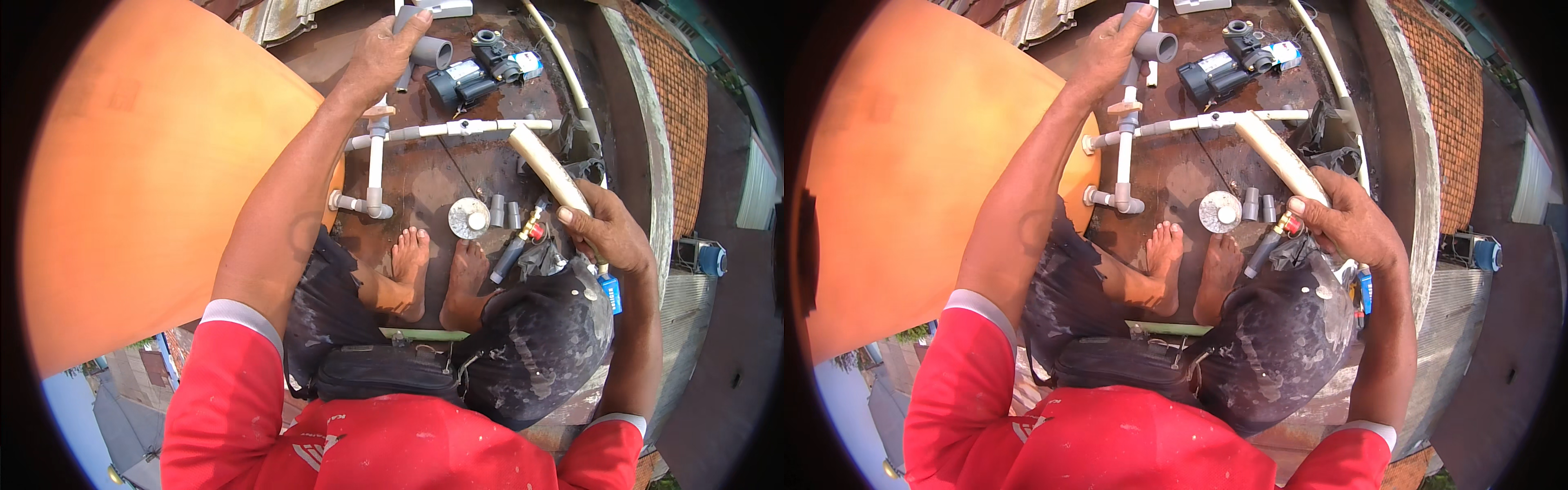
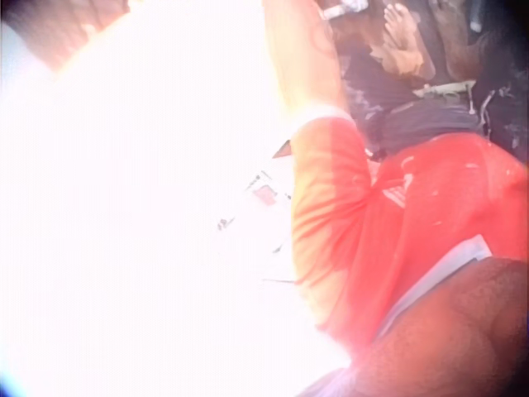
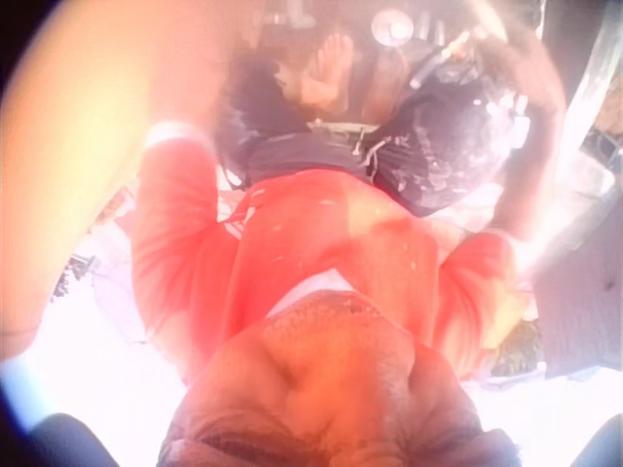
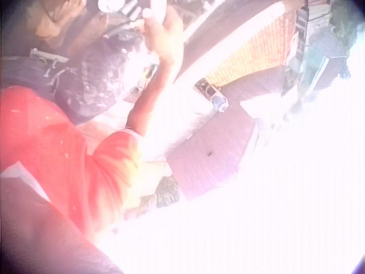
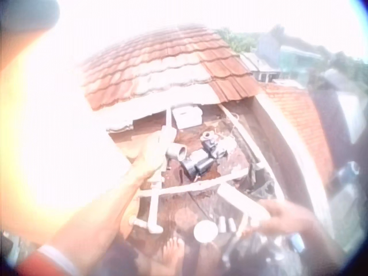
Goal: The person assembles a PVC plumbing system on a rooftop, handling pipes, fittings, a water pump, and a valve. They connect components by hand, apply sealant, and organize tools and parts around the work area.
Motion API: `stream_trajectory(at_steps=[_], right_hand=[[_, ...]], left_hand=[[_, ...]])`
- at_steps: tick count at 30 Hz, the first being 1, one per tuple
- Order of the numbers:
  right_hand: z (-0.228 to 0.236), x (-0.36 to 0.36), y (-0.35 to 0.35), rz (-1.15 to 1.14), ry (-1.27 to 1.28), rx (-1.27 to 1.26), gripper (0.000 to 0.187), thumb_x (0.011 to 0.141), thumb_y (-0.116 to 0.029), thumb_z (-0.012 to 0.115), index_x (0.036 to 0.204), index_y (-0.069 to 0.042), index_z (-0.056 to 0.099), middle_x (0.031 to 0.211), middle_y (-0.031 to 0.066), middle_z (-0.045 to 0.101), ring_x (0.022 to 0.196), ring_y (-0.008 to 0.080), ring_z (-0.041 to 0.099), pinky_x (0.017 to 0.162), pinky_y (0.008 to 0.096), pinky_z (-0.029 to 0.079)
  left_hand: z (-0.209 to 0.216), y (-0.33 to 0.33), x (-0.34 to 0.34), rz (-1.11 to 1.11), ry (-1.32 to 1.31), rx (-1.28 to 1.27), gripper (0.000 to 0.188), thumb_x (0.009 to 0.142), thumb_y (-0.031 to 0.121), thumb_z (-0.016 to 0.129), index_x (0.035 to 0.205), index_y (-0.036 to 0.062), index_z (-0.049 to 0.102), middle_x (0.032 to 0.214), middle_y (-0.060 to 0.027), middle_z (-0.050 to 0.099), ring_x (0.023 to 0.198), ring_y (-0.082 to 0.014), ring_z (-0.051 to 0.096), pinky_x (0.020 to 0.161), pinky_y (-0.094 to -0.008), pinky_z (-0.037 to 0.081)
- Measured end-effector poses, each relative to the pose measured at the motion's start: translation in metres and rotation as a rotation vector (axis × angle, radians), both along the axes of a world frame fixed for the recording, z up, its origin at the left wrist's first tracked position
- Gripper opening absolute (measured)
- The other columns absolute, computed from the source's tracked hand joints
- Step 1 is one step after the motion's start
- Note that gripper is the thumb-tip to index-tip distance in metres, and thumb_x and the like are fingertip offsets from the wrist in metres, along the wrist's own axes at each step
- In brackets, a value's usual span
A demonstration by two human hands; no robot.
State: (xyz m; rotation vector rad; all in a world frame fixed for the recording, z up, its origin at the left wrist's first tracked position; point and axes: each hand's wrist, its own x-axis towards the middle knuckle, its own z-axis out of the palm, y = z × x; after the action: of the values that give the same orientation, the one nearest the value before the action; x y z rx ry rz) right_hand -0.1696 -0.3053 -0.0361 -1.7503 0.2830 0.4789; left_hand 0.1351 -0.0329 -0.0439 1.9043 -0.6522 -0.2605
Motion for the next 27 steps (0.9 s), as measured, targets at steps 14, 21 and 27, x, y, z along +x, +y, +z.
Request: stream_trajectory(at_steps=[14,21,27], right_hand=[[-0.007,-0.128,-0.016,-0.83,-0.156,-0.157,0.04,0.115,-0.037,0.06,0.135,-0.002,0.064,0.084,0.0009,0.061,0.058,0.0068,0.051,0.049,0.0237,0.039],[0.053,-0.066,0.022,-0.577,-0.158,-0.166,0.032,0.114,-0.036,0.062,0.123,-0.005,0.065,0.083,0.0004,0.06,0.06,0.0069,0.054,0.05,0.0238,0.041],[-0.033,0.144,0.095,0.106,-0.082,-0.625,0.055,0.11,-0.039,0.062,0.12,0.015,0.066,0.105,0.0358,0.075,0.097,0.0482,0.077,0.087,0.0551,0.059]], left_hand=[[0.017,0.08,-0.018,0.212,0.385,-0.225,0.054,0.11,0.054,0.068,0.118,0.0006,0.069,0.097,-0.0081,0.073,0.079,-0.0166,0.07,0.069,-0.0345,0.062],[0.047,0.102,-0.021,0.262,0.523,-0.48,0.035,0.104,0.041,0.076,0.106,0.0065,0.068,0.081,-0.0078,0.072,0.065,-0.0184,0.07,0.06,-0.034,0.062],[0.041,0.096,0.016,0.213,0.644,-0.733,0.029,0.103,0.033,0.068,0.107,0.0046,0.069,0.083,-0.0117,0.074,0.072,-0.0229,0.074,0.065,-0.0411,0.067]])
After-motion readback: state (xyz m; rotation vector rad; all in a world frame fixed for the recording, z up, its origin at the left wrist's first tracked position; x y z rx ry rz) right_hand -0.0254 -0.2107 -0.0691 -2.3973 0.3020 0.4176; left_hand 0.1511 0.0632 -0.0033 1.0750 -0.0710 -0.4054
